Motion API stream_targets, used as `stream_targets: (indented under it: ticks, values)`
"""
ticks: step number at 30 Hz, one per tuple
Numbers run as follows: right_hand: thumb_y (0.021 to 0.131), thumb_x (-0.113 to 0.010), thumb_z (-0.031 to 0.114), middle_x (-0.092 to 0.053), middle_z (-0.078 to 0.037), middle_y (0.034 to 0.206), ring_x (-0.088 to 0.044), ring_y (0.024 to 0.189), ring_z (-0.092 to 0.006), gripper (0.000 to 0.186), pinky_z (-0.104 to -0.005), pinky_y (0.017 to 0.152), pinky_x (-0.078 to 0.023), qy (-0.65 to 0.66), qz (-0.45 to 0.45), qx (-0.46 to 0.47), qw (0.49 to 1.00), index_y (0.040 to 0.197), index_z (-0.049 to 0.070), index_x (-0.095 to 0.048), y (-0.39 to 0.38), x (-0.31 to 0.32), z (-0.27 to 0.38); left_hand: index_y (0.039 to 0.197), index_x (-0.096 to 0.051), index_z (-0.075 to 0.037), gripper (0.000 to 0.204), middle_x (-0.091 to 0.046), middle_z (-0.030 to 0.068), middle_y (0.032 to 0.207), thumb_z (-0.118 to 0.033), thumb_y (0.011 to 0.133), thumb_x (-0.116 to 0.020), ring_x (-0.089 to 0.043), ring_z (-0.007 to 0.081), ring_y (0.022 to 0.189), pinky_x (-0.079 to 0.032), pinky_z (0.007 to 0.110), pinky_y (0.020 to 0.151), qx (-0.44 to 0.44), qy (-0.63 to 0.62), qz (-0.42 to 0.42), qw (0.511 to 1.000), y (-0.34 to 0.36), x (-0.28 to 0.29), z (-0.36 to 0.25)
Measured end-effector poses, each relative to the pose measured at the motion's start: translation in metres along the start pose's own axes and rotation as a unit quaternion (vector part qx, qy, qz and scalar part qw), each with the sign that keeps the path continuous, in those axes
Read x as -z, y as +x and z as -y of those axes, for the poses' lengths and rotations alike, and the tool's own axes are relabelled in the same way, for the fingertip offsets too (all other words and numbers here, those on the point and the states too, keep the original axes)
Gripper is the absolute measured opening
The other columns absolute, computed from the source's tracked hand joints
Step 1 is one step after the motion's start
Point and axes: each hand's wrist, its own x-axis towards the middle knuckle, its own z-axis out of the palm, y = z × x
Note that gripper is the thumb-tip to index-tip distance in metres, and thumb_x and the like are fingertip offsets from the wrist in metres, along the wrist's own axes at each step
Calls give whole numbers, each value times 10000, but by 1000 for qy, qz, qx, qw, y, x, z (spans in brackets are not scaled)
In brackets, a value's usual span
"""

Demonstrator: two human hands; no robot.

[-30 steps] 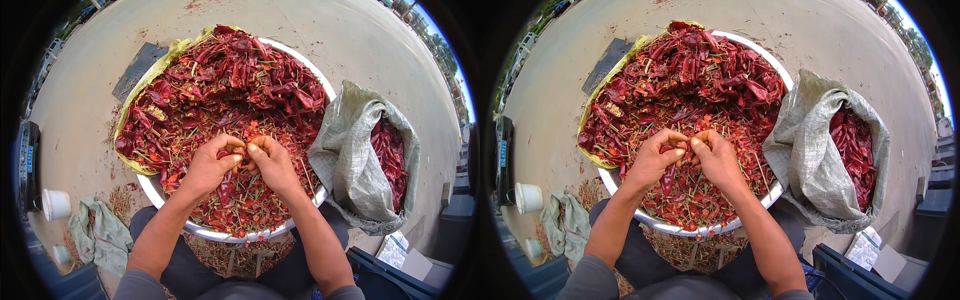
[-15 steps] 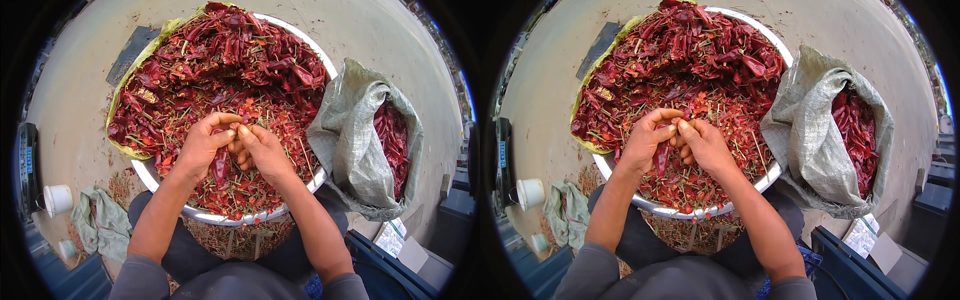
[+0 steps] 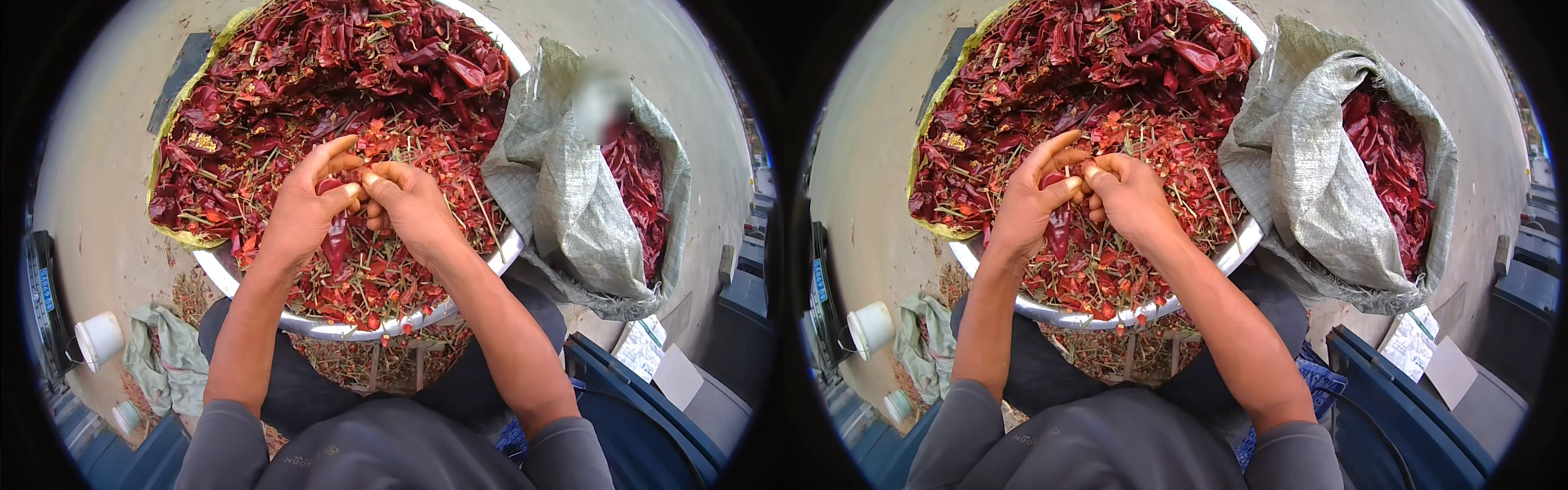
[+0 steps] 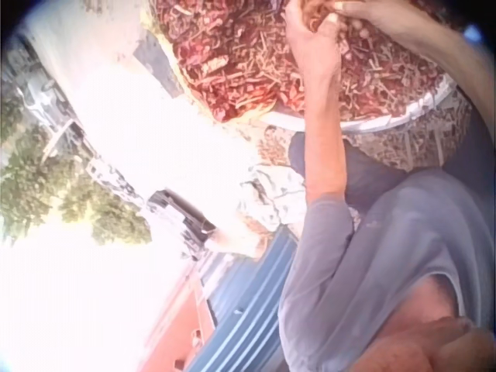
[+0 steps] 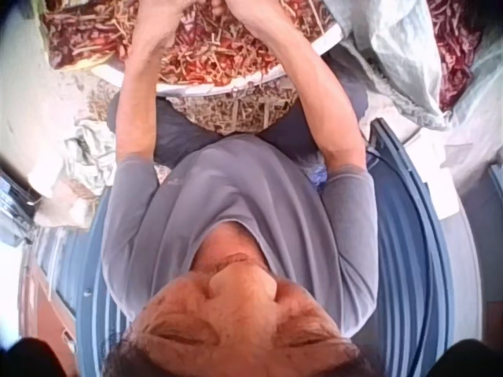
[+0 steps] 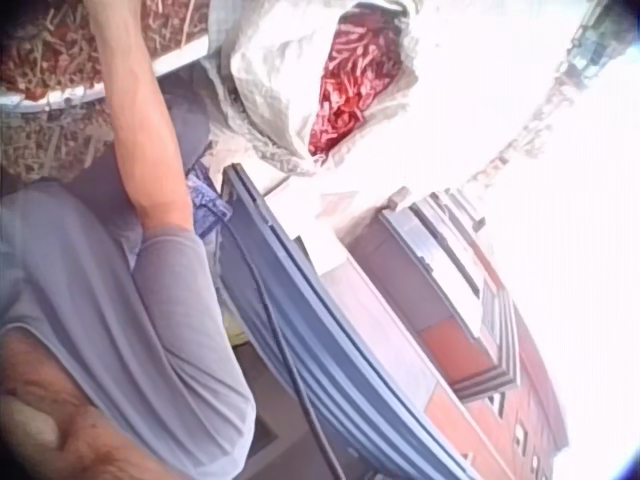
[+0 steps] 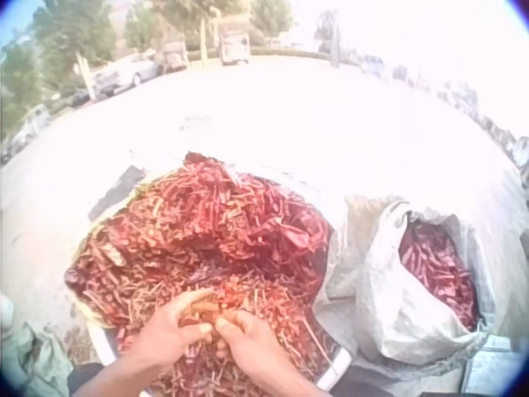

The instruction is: The person sits on the ground and removes stems from dried red chilies by hand. They place the de-stemmed chilies into a sack and discard the stems onto the ground.

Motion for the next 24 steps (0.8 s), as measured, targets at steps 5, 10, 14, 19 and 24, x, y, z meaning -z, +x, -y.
stream_targets:
  ticks: [5,10,14,19,24]
  values:
    - [1024,-531,139,-635,-38,925,-575,729,-82,165,-239,658,-513,20,-16,18,1000,1121,14,-581,4,2,-2,1386,-436,55,474,-619,147,1125,36,932,-573,-641,153,835,-581,296,700,60,-235,-83,967,12,22,3]
    - [1007,-560,105,-656,-53,946,-587,724,-85,164,-238,664,-521,35,-12,41,998,1142,11,-564,7,2,-6,1312,-528,26,400,-646,66,984,-76,942,-644,-592,89,746,-503,243,603,86,-143,-41,985,9,19,8]
    - [1002,-566,99,-657,-50,928,-590,708,-88,177,-243,663,-525,-5,-6,55,998,1147,-1,-565,7,2,-7,1208,-590,-5,339,-632,15,874,-175,935,-695,-543,69,713,-433,225,582,83,-41,-19,996,8,8,5]
    - [975,-587,69,-659,-63,881,-611,710,-96,150,-255,642,-528,-61,-2,93,994,1085,-32,-593,6,1,-10,1146,-603,-3,246,-626,15,851,-152,958,-660,-545,78,709,-447,228,602,78,-38,-20,996,10,7,8]
    - [973,-578,45,-673,-70,875,-623,724,-97,146,-247,643,-529,-6,23,98,995,1087,-44,-596,3,-3,-9,1052,-634,-5,127,-619,19,828,-104,975,-615,-541,94,681,-467,238,605,107,-158,-20,981,12,8,19]
